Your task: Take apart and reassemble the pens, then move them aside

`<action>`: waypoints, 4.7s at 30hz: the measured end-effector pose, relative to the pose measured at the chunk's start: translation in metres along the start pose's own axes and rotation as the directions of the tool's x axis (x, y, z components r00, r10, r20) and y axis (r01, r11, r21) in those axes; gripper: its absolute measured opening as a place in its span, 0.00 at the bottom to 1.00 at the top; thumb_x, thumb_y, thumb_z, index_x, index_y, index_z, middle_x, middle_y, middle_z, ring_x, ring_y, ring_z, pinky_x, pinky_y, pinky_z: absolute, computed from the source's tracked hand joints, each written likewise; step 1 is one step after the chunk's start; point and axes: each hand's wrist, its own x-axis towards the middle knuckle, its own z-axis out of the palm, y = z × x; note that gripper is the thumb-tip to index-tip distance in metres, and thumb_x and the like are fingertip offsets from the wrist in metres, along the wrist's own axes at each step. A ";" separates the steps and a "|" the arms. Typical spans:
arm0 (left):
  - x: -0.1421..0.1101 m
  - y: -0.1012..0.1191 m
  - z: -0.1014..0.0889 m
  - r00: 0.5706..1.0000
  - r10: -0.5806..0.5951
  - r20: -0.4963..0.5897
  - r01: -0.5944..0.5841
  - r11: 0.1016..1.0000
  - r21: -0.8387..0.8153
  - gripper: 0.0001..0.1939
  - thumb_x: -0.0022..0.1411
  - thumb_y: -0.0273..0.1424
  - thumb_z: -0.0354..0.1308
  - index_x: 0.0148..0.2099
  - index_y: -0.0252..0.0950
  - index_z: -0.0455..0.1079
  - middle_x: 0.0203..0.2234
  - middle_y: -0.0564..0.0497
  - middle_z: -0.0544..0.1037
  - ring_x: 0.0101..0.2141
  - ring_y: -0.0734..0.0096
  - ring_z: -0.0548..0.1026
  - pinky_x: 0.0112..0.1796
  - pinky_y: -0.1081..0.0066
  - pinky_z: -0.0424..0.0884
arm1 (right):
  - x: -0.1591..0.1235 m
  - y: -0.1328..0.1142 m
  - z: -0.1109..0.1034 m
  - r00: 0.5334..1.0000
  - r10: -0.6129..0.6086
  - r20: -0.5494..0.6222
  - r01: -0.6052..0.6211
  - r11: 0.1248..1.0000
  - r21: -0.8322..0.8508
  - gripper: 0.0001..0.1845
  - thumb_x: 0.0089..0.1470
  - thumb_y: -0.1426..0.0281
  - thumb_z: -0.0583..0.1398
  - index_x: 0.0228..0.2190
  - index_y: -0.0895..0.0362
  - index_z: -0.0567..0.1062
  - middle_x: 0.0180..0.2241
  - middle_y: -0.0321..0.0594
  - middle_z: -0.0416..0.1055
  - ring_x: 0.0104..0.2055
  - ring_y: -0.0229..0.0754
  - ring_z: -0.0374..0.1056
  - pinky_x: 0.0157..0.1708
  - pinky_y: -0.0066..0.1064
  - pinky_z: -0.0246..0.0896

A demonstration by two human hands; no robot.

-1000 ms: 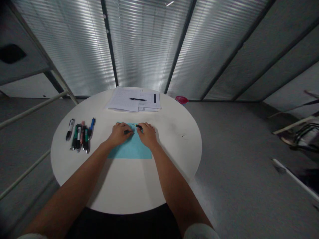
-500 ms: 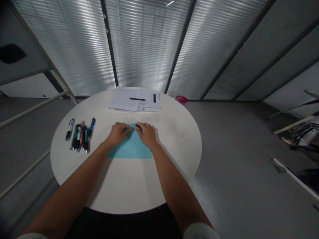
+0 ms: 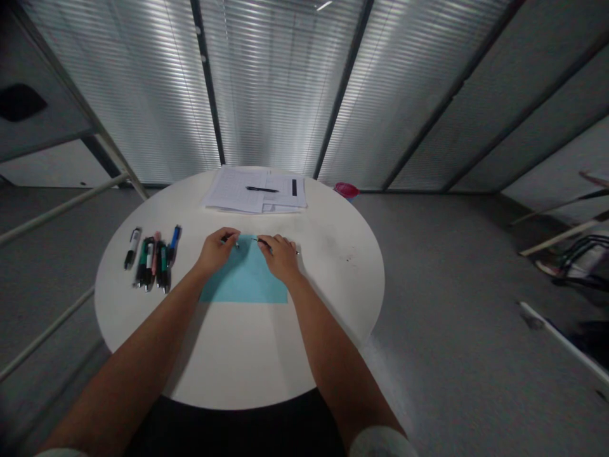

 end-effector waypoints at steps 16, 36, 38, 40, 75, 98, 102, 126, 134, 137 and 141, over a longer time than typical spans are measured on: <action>-0.005 0.017 0.001 0.988 -0.108 0.113 0.139 0.940 -0.312 0.12 0.52 0.39 0.64 0.35 0.35 0.77 0.28 0.48 0.78 0.29 0.67 0.74 0.34 0.66 0.70 | 0.000 -0.001 -0.001 1.000 -0.004 -0.009 0.004 1.000 0.021 0.16 0.63 0.58 0.53 0.49 0.44 0.74 0.41 0.38 0.75 0.45 0.43 0.68 0.46 0.37 0.51; -0.006 0.020 0.002 0.979 -0.121 0.163 0.173 0.919 -0.355 0.15 0.54 0.41 0.62 0.35 0.33 0.76 0.24 0.50 0.75 0.22 0.76 0.64 0.24 0.71 0.59 | 0.005 0.001 0.002 0.963 0.079 -0.258 0.090 0.808 0.583 0.19 0.63 0.56 0.49 0.46 0.53 0.71 0.36 0.39 0.72 0.36 0.38 0.67 0.38 0.31 0.63; -0.006 0.020 0.002 0.979 -0.115 0.167 0.169 0.918 -0.359 0.15 0.55 0.41 0.62 0.35 0.34 0.76 0.25 0.49 0.76 0.22 0.76 0.64 0.24 0.72 0.59 | 0.005 -0.001 0.000 0.955 0.123 -0.270 0.095 0.736 0.670 0.19 0.64 0.56 0.49 0.45 0.53 0.70 0.30 0.36 0.68 0.31 0.36 0.64 0.34 0.29 0.61; -0.007 0.021 0.001 0.980 -0.106 0.170 0.162 0.920 -0.357 0.14 0.55 0.41 0.61 0.35 0.34 0.76 0.24 0.50 0.75 0.22 0.76 0.64 0.24 0.72 0.58 | 0.006 -0.003 -0.002 0.951 0.158 -0.264 0.105 0.639 0.762 0.18 0.63 0.55 0.49 0.42 0.53 0.70 0.27 0.34 0.65 0.27 0.34 0.62 0.30 0.28 0.59; -0.010 0.040 -0.003 0.957 -0.161 0.243 0.282 0.722 -0.631 0.13 0.52 0.35 0.65 0.39 0.34 0.75 0.23 0.53 0.73 0.22 0.78 0.67 0.24 0.74 0.60 | 0.000 -0.013 -0.004 0.988 0.083 -0.128 0.056 0.581 0.812 0.22 0.62 0.53 0.50 0.50 0.52 0.68 0.27 0.33 0.68 0.25 0.33 0.61 0.26 0.27 0.59; -0.013 0.048 -0.007 0.934 -0.169 0.315 0.349 0.618 -0.704 0.18 0.52 0.38 0.66 0.42 0.33 0.71 0.38 0.44 0.79 0.26 0.74 0.74 0.23 0.74 0.66 | 0.002 -0.022 -0.004 0.986 0.166 -0.022 -0.042 0.374 0.926 0.23 0.61 0.49 0.48 0.48 0.50 0.66 0.31 0.35 0.72 0.28 0.36 0.69 0.31 0.29 0.66; -0.014 0.052 -0.008 0.934 -0.148 0.327 0.347 0.605 -0.717 0.19 0.53 0.39 0.66 0.43 0.34 0.71 0.38 0.44 0.79 0.27 0.74 0.75 0.24 0.74 0.67 | -0.005 -0.028 -0.007 0.988 0.096 -0.117 0.043 0.563 0.825 0.22 0.62 0.52 0.49 0.48 0.51 0.70 0.31 0.36 0.70 0.29 0.35 0.67 0.33 0.30 0.65; -0.016 0.057 -0.009 0.931 -0.146 0.335 0.349 0.623 -0.700 0.19 0.53 0.43 0.65 0.40 0.34 0.70 0.40 0.45 0.76 0.27 0.75 0.74 0.21 0.75 0.69 | -0.008 -0.022 -0.012 0.972 -0.137 -0.191 0.182 0.954 0.239 0.20 0.65 0.60 0.48 0.54 0.46 0.72 0.43 0.40 0.74 0.46 0.43 0.66 0.48 0.38 0.55; -0.017 0.055 -0.008 0.929 -0.150 0.337 0.351 0.640 -0.683 0.18 0.54 0.42 0.64 0.39 0.33 0.69 0.42 0.44 0.76 0.25 0.76 0.74 0.21 0.74 0.69 | -0.008 -0.019 -0.010 0.969 -0.134 -0.206 0.176 0.964 0.199 0.20 0.65 0.60 0.49 0.53 0.45 0.72 0.41 0.40 0.73 0.44 0.43 0.66 0.46 0.37 0.53; -0.017 0.056 -0.008 0.932 -0.152 0.329 0.344 0.655 -0.673 0.17 0.54 0.41 0.64 0.38 0.33 0.69 0.42 0.44 0.76 0.25 0.75 0.74 0.21 0.74 0.69 | -0.007 -0.018 -0.009 0.970 -0.133 -0.204 0.169 0.971 0.171 0.20 0.65 0.60 0.49 0.54 0.44 0.72 0.40 0.40 0.73 0.44 0.43 0.66 0.46 0.38 0.52; -0.016 0.056 -0.008 0.938 -0.164 0.304 0.328 0.699 -0.635 0.17 0.54 0.42 0.64 0.38 0.33 0.70 0.41 0.43 0.77 0.24 0.75 0.74 0.21 0.73 0.70 | -0.007 -0.016 -0.009 0.970 -0.136 -0.202 0.163 0.979 0.121 0.19 0.65 0.61 0.50 0.53 0.43 0.72 0.39 0.40 0.73 0.43 0.44 0.66 0.45 0.38 0.51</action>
